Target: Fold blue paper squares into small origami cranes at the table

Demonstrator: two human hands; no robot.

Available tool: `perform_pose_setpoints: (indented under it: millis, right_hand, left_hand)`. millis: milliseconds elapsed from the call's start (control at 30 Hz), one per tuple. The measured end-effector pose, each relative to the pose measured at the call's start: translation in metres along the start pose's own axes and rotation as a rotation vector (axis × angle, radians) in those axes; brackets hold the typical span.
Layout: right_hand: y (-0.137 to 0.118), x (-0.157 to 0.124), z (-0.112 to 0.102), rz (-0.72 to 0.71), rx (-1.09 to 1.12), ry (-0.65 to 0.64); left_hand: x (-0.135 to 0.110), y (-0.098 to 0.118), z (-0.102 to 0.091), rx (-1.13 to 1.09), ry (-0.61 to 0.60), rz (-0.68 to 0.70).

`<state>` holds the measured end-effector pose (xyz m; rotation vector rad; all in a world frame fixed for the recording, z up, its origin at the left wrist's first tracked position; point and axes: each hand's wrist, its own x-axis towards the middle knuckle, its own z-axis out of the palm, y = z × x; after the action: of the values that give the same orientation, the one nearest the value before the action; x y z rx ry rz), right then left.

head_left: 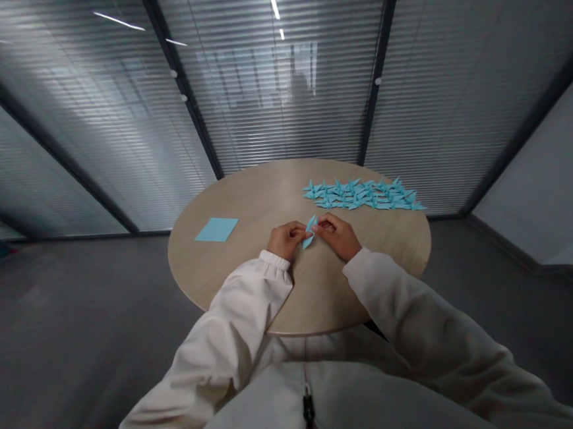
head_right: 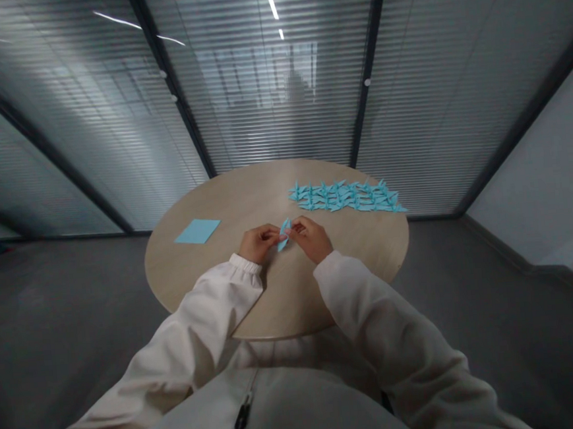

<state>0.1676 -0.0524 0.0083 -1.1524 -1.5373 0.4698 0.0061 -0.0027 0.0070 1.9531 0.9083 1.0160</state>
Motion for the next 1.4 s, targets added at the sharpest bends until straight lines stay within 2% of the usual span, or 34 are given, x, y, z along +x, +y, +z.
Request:
perform_pose_setpoints:
  millis: [133, 367, 600, 767, 1000, 1167, 1300, 1400]
  right_hand:
    - [0.002, 0.002, -0.001, 0.025, 0.08, -0.02]
    - [0.003, 0.003, -0.002, 0.01, 0.076, -0.011]
    - [0.003, 0.003, -0.001, 0.068, 0.139, -0.082]
    - [0.002, 0.002, -0.002, 0.012, 0.115, -0.087]
    - [0.005, 0.004, -0.004, -0.041, 0.049, -0.072]
    - [0.002, 0.001, -0.004, -0.143, 0.001, -0.024]
    - [-0.002, -0.002, -0.002, -0.266, -0.053, -0.075]
    - [0.0, -0.003, 0.001, -0.291, -0.099, -0.105]
  left_hand:
    - [-0.001, 0.001, 0.001, -0.059, -0.094, -0.027]
    - [-0.003, 0.009, 0.002, -0.1, -0.163, -0.122]
    - [-0.004, 0.011, 0.0, -0.119, -0.183, -0.146]
    - [-0.004, 0.009, -0.001, -0.133, -0.184, -0.148]
    - [-0.005, 0.02, 0.002, -0.427, -0.271, -0.316]
    - [-0.001, 0.014, -0.002, -0.524, -0.164, -0.414]
    - [0.003, 0.004, -0.004, -0.566, -0.086, -0.448]
    - [0.004, 0.002, -0.003, -0.559, -0.073, -0.451]
